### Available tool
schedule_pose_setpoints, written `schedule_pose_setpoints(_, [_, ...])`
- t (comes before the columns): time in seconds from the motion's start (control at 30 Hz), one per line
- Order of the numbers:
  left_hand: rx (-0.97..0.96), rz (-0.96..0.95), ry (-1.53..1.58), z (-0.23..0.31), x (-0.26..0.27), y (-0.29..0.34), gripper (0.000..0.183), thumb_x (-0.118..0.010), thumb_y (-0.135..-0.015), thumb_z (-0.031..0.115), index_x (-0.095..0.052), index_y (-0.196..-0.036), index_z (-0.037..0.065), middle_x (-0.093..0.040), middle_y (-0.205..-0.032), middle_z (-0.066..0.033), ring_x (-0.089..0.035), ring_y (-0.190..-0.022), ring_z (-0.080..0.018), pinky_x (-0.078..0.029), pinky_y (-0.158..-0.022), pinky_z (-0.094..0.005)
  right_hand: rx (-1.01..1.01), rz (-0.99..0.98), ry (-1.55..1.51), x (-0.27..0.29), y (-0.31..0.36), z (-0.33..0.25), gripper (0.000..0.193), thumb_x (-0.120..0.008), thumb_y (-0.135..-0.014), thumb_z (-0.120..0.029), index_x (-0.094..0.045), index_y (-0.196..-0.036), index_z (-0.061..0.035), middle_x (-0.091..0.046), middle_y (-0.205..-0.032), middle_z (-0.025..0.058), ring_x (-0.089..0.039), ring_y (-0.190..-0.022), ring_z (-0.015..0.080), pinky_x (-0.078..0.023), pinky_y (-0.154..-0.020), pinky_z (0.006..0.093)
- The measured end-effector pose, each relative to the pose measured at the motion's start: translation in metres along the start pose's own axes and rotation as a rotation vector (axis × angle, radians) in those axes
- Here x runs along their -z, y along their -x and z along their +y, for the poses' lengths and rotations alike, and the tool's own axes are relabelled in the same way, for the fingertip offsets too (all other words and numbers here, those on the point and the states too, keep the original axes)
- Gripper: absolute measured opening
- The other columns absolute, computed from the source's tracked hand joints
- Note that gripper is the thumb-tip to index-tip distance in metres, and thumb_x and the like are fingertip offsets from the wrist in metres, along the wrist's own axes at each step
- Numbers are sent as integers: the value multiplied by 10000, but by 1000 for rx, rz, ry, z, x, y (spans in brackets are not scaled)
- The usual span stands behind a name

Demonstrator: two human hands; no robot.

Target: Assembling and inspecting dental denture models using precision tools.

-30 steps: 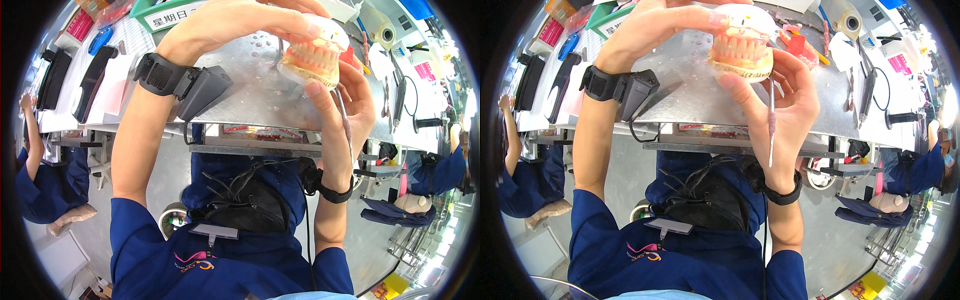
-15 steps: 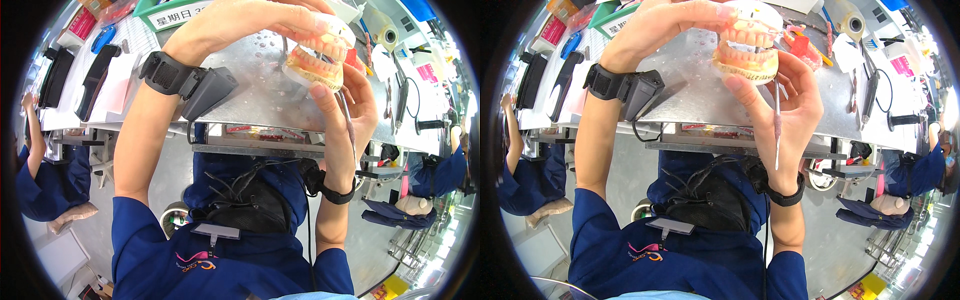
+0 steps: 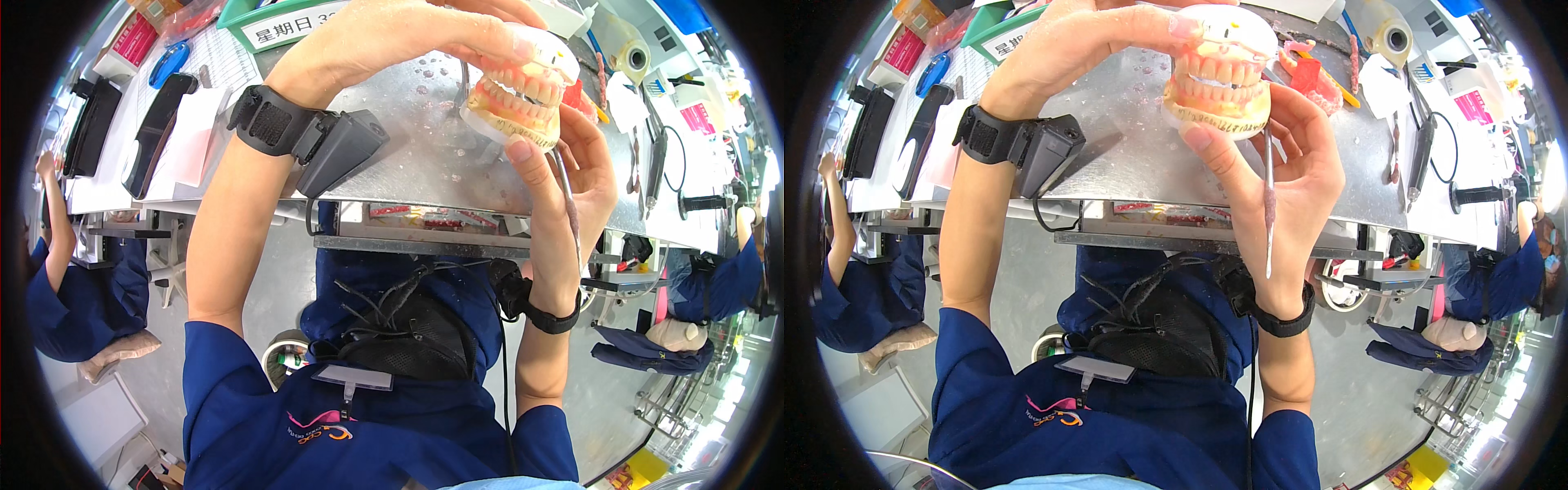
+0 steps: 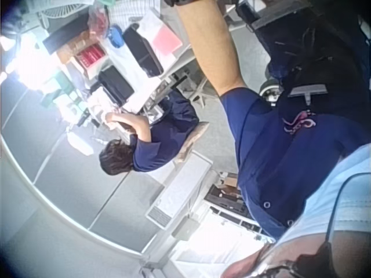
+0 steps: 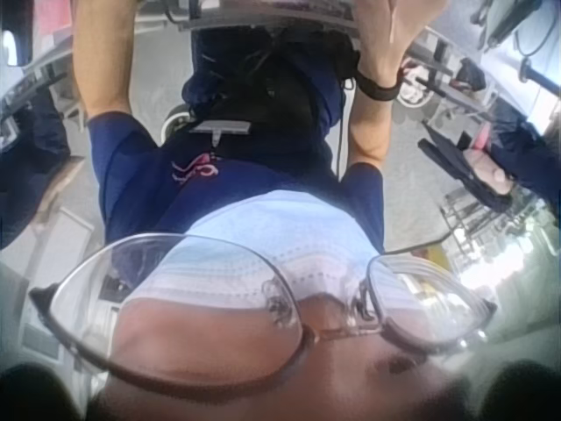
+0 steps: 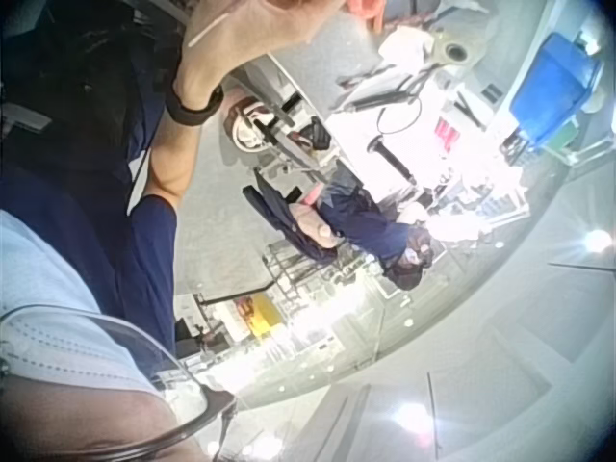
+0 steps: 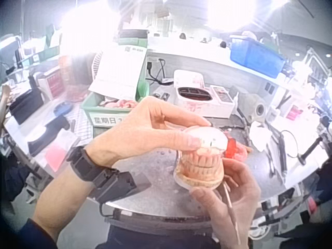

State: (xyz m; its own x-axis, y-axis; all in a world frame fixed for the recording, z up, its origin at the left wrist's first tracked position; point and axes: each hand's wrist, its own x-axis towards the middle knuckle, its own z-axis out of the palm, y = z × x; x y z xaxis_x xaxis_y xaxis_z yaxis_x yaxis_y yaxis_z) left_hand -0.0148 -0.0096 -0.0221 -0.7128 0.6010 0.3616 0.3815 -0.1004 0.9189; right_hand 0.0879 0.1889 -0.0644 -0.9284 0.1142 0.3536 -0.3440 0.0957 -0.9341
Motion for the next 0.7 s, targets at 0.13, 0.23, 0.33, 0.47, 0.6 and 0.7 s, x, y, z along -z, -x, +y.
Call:
schedule_pose_setpoints(0.13, [-106,-4,55,-12,-2,-1,411,-782,-825,145,-676,-1188,-15,-707,-1104,-137,-663,-998,-171,-531,-907,-308,-10,-7,-10,0,0,-1,603,-887,-712,-168,-576,-1175,60,-643,-1116,143,-620,-1041,211,-491,-948,348])
schedule_pose_setpoints(0.23, [-95,4,46,-11,-2,-1,420,-787,-823,151,-673,-1188,-22,-705,-1106,-143,-665,-1002,-175,-536,-908,-311,-1,-22,26,1,1,0,558,-824,-759,-179,-589,-1212,47,-642,-1162,130,-609,-1067,204,-459,-960,334])
schedule_pose_setpoints(0.33, [-89,9,49,-11,-2,0,425,-786,-823,151,-669,-1190,-29,-704,-1106,-148,-665,-1012,-180,-541,-908,-311,1,-30,20,1,1,-1,553,-822,-762,-182,-591,-1209,47,-642,-1161,131,-609,-1068,204,-458,-962,333])
schedule_pose_setpoints(0.47, [-95,9,29,-2,-7,2,423,-779,-829,148,-665,-1196,-30,-704,-1104,-151,-668,-1004,-181,-549,-890,-308,2,-24,-1,3,-1,0,597,-884,-715,-161,-575,-1175,60,-639,-1127,141,-614,-1047,207,-490,-945,343])
schedule_pose_setpoints(0.6, [-2,18,90,4,-4,2,401,-731,-879,161,-647,-1222,-29,-710,-1072,-142,-682,-938,-167,-569,-812,-282,0,-18,-9,4,0,1,605,-889,-704,-148,-573,-1177,57,-640,-1126,139,-614,-1049,206,-487,-951,343])
schedule_pose_setpoints(0.7, [-41,130,94,1,-8,4,383,-690,-920,182,-637,-1237,-26,-716,-1029,-128,-682,-878,-145,-568,-758,-261,-12,-19,-6,4,1,0,606,-892,-696,-131,-573,-1176,55,-641,-1125,134,-617,-1045,206,-486,-955,341])
